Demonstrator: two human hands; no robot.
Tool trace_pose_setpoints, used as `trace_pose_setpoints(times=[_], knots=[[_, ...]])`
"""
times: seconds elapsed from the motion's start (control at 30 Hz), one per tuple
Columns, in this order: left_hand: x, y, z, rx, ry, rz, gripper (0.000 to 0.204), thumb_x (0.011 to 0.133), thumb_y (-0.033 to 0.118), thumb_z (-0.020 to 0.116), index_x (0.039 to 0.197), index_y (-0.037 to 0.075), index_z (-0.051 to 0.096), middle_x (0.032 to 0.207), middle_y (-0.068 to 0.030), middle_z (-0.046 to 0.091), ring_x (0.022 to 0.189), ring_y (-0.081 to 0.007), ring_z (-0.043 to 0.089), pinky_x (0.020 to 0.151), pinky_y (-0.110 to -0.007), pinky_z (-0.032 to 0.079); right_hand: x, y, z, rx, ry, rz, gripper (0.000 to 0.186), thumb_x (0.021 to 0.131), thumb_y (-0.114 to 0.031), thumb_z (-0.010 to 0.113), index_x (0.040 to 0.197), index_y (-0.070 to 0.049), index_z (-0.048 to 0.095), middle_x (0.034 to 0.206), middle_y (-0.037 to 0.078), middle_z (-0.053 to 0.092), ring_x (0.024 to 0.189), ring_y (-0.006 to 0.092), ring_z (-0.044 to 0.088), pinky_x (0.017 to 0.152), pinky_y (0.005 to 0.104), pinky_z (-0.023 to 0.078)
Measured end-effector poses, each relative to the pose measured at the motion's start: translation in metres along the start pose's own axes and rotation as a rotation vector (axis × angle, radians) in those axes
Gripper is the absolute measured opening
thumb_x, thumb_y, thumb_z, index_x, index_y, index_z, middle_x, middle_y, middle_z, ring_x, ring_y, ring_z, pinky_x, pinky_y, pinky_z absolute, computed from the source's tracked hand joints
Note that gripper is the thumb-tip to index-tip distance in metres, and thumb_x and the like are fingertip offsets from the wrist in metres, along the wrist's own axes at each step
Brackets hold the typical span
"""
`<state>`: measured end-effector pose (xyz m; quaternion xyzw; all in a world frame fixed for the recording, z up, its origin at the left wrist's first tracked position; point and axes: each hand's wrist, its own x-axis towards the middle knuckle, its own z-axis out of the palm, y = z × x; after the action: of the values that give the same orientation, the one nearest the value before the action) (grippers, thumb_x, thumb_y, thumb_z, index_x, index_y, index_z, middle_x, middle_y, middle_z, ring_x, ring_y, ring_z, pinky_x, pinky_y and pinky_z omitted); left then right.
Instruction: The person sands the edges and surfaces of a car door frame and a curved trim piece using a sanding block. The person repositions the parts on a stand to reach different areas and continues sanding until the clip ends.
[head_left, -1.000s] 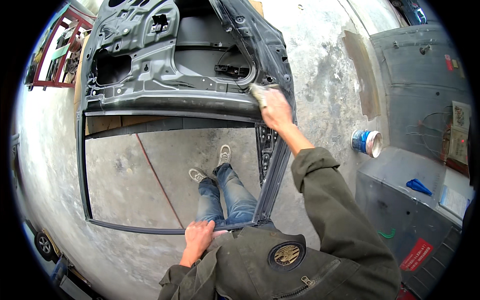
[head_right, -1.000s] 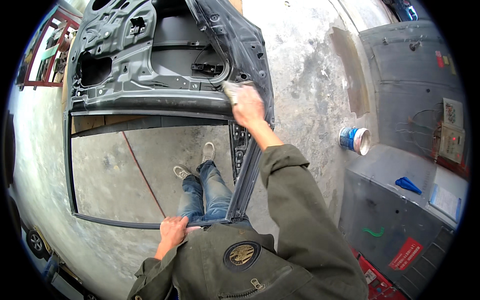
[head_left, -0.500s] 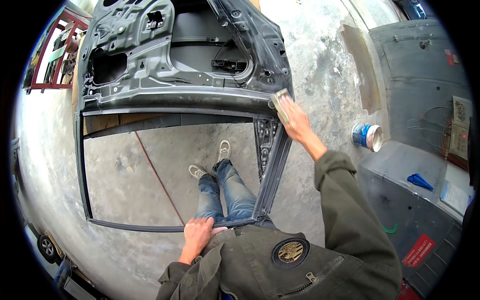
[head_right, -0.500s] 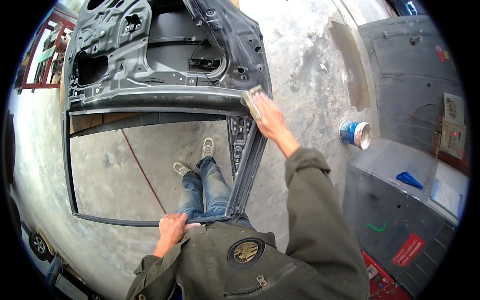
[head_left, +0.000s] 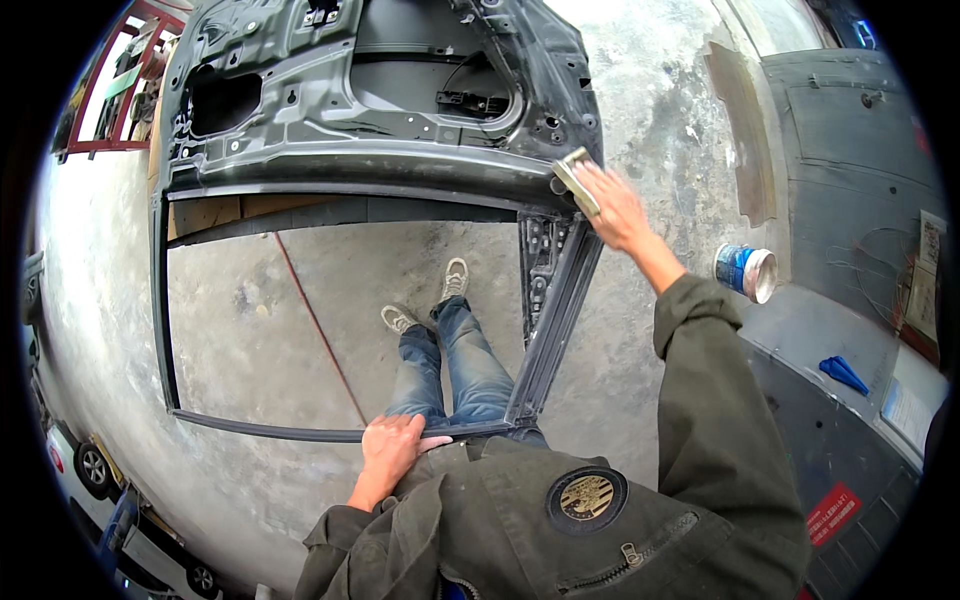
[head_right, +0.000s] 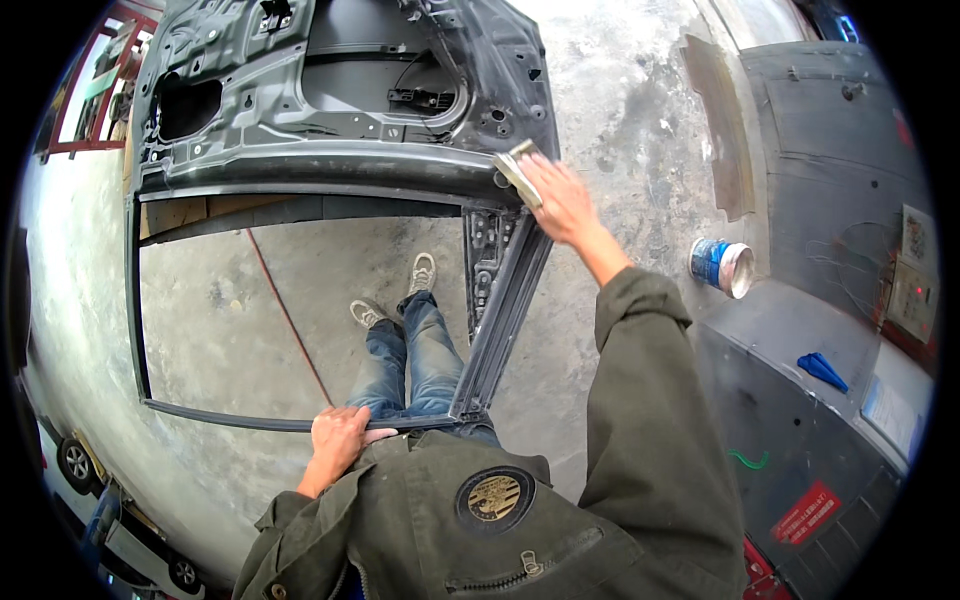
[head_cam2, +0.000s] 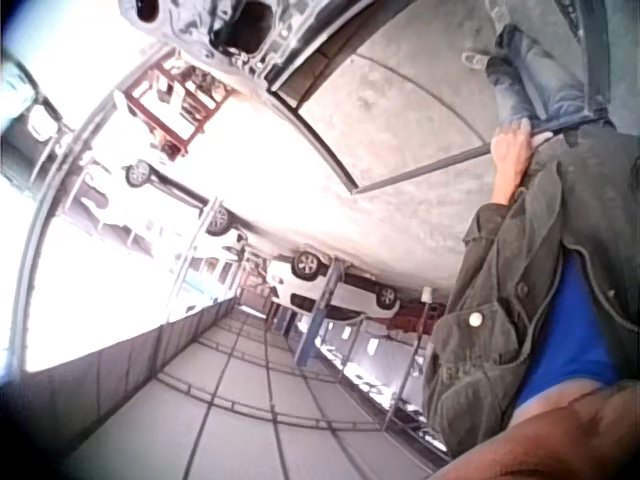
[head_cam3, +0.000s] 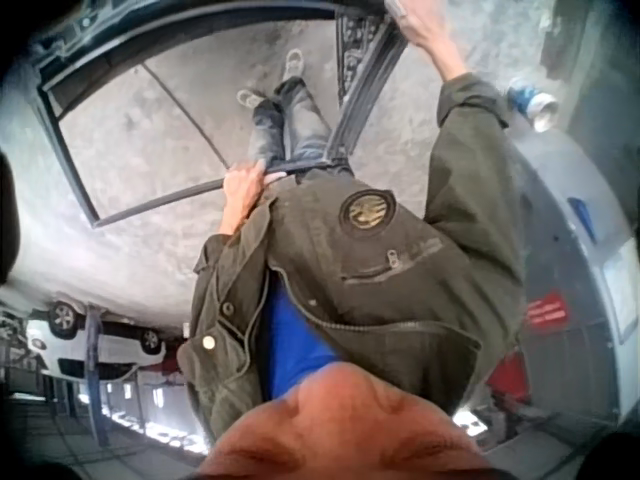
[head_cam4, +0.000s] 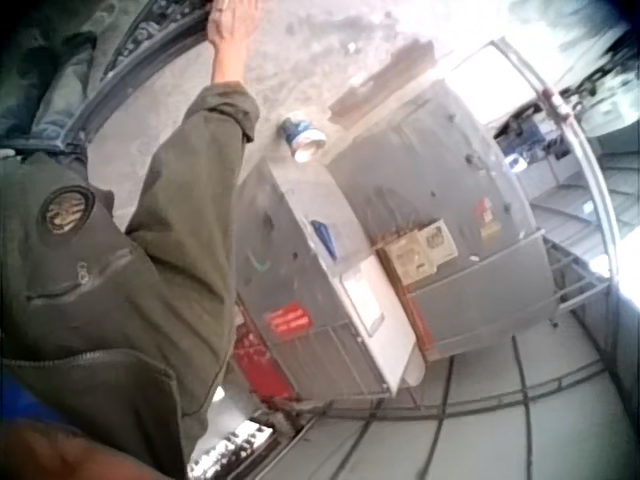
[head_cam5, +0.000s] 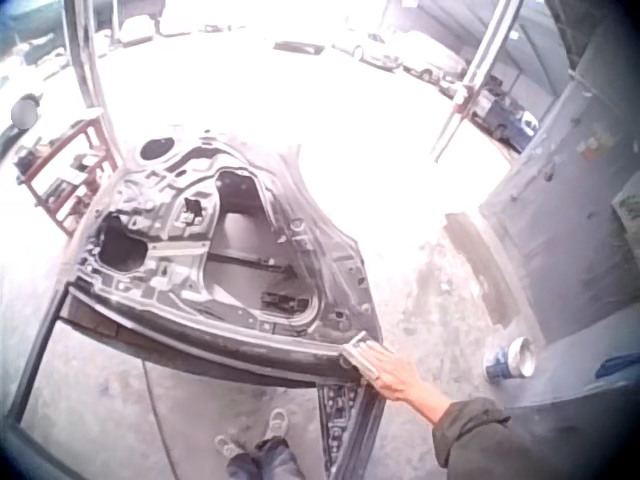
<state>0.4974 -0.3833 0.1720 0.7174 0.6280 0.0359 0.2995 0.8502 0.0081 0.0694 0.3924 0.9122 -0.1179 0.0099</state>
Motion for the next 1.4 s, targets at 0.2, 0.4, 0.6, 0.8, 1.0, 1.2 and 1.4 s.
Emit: trace_pose_setpoints(times=[0.2, 0.4, 0.6, 0.8, 1.0, 1.2, 1.4], knots=[[-0.001, -0.002, 0.002, -0.005, 0.013, 0.015, 0.056, 0.078, 0.059, 0.075, 0.064, 0.01, 0.052, 0.058, -0.006, 0.058, 0.059, -0.0248, 0.062, 0.058, -0.037, 0.047, -0.042, -0.125, 0.022, -0.081, 0.09, 0.212, 0.057, 0.082, -0.007, 0.058, 0.135, 0.015, 0.053, 0.138, 0.035, 0.056, 0.134, 0.0482, 0.051, 0.117, 0.0514, 0.038], [-0.002, -0.001, 0.001, -0.002, -0.011, 0.012, 0.055, 0.079, 0.059, 0.075, 0.065, 0.009, 0.054, 0.059, -0.0067, 0.059, 0.059, -0.0256, 0.063, 0.058, -0.038, 0.048, -0.019, -0.193, 0.033, 0.301, 0.335, 0.222, 0.062, 0.078, -0.001, 0.055, 0.139, 0.01, 0.053, 0.145, 0.028, 0.054, 0.14, 0.041, 0.048, 0.119, 0.0481, 0.038], [-0.003, 0.0, 0.0, 0.035, -0.009, 0.016, 0.056, 0.08, 0.06, 0.073, 0.065, 0.01, 0.053, 0.059, -0.0062, 0.059, 0.057, -0.0249, 0.063, 0.057, -0.037, 0.048, 0.02, -0.16, 0.015, 0.037, 0.141, -0.206, 0.052, 0.087, -0.008, 0.053, 0.137, 0.005, 0.057, 0.15, 0.019, 0.053, 0.142, 0.0303, 0.049, 0.121, 0.0441, 0.036], [-0.003, -0.001, 0.002, 0.02, 0.004, 0.018, 0.058, 0.081, 0.062, 0.071, 0.064, 0.01, 0.052, 0.058, -0.0053, 0.058, 0.055, -0.0242, 0.061, 0.055, -0.036, 0.047, -0.037, -0.06, -0.018, 0.076, -0.132, -0.069, 0.052, 0.085, -0.004, 0.055, 0.138, -0.007, 0.06, 0.147, 0.012, 0.058, 0.141, 0.0255, 0.05, 0.12, 0.0455, 0.036], [-0.004, -0.002, 0.004, 0.016, 0.023, 0.019, 0.058, 0.082, 0.062, 0.07, 0.063, 0.011, 0.051, 0.057, -0.005, 0.057, 0.055, -0.0245, 0.06, 0.055, -0.036, 0.046, 0.0, -0.124, -0.018, 0.07, 0.157, -0.214, 0.05, 0.087, -0.004, 0.056, 0.137, -0.005, 0.059, 0.146, 0.013, 0.058, 0.141, 0.0266, 0.051, 0.119, 0.0457, 0.037], [-0.004, -0.004, 0.005, 0.022, 0.009, 0.009, 0.057, 0.082, 0.063, 0.07, 0.065, 0.012, 0.053, 0.058, -0.0056, 0.058, 0.056, -0.0243, 0.062, 0.056, -0.037, 0.047, 0.04, -0.119, 0.002, 0.011, 0.005, -0.332, 0.055, 0.086, -0.004, 0.052, 0.141, -0.006, 0.055, 0.149, 0.009, 0.056, 0.139, 0.0229, 0.051, 0.118, 0.0415, 0.038], [-0.007, -0.004, 0.009, -0.003, 0.037, 0.01, 0.056, 0.081, 0.063, 0.07, 0.066, 0.011, 0.055, 0.06, -0.0051, 0.06, 0.057, -0.0239, 0.063, 0.056, -0.037, 0.047, -0.033, -0.068, -0.027, 0.047, -0.116, 0.087, 0.052, 0.083, -0.002, 0.053, 0.134, -0.003, 0.061, 0.134, 0.014, 0.066, 0.128, 0.0296, 0.059, 0.111, 0.0394, 0.044]])
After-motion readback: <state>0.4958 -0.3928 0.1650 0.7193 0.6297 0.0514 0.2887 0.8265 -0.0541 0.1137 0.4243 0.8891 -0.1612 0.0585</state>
